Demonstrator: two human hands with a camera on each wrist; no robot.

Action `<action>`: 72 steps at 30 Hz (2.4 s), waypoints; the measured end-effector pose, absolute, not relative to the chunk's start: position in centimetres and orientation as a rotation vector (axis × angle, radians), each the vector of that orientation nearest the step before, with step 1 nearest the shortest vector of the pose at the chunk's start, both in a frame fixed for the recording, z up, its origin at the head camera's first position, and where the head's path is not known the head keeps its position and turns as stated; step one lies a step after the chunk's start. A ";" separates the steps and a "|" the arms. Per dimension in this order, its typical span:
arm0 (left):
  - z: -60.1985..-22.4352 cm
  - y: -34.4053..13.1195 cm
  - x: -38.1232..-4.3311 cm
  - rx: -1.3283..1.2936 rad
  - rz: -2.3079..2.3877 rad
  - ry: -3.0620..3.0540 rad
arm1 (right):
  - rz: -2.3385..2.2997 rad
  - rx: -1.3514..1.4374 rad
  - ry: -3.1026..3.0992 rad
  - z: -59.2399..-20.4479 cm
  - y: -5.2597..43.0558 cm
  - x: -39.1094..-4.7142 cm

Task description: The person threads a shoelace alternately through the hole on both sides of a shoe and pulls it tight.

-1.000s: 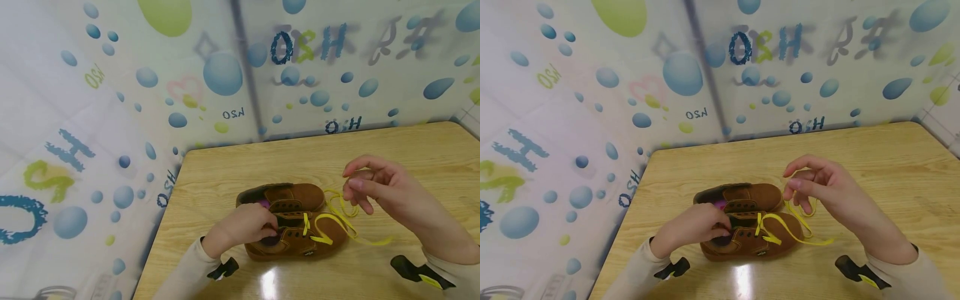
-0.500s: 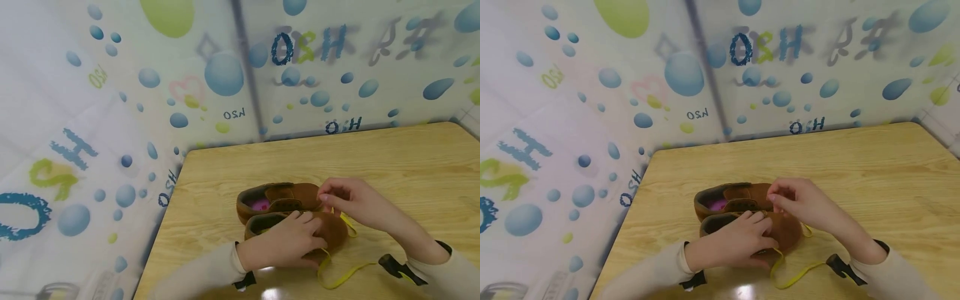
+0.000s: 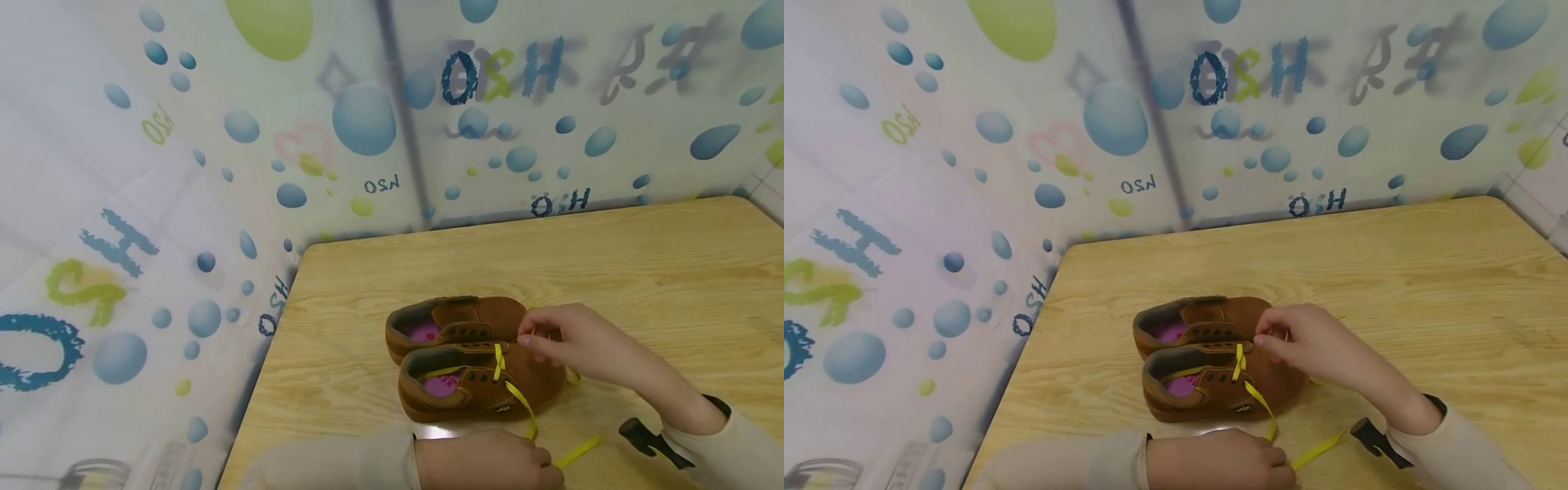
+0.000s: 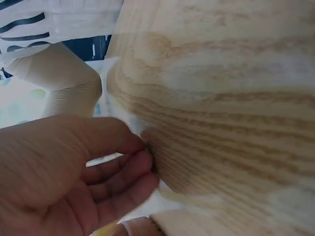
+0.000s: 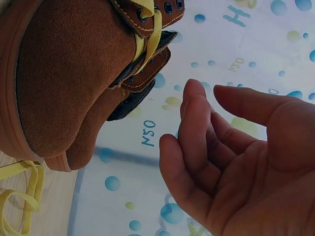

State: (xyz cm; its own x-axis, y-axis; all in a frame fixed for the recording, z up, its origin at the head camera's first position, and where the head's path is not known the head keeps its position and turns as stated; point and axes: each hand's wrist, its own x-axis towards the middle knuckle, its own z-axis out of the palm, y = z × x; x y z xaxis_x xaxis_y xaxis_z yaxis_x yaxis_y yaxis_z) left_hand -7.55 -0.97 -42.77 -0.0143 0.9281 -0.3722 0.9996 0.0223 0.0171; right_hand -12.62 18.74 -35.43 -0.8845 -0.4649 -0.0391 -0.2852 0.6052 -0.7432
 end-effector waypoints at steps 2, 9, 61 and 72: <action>-42.7 -0.9 -7.5 1.907 -0.329 2.066 | -1.150 -0.632 2.600 -35.6 18.8 -12.6; -38.9 -2.3 -9.9 1.635 0.518 2.380 | -1.238 -0.736 2.494 -35.6 19.3 -12.5; -36.0 -6.0 -14.9 1.341 0.065 2.960 | -1.324 -0.727 2.677 -38.4 16.0 -15.0; -36.3 -6.1 -15.1 1.378 0.077 2.952 | -1.159 -0.889 2.667 -38.8 15.3 -15.8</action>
State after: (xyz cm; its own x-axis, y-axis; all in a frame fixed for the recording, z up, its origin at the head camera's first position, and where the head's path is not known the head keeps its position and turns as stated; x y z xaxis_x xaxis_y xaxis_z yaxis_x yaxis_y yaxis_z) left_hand -15.09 -6.09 -36.26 -0.6368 0.7607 0.1258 0.7662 0.6426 -0.0065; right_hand -15.80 15.25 -38.76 -0.8244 -0.5499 0.1341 -0.4732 0.5395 -0.6964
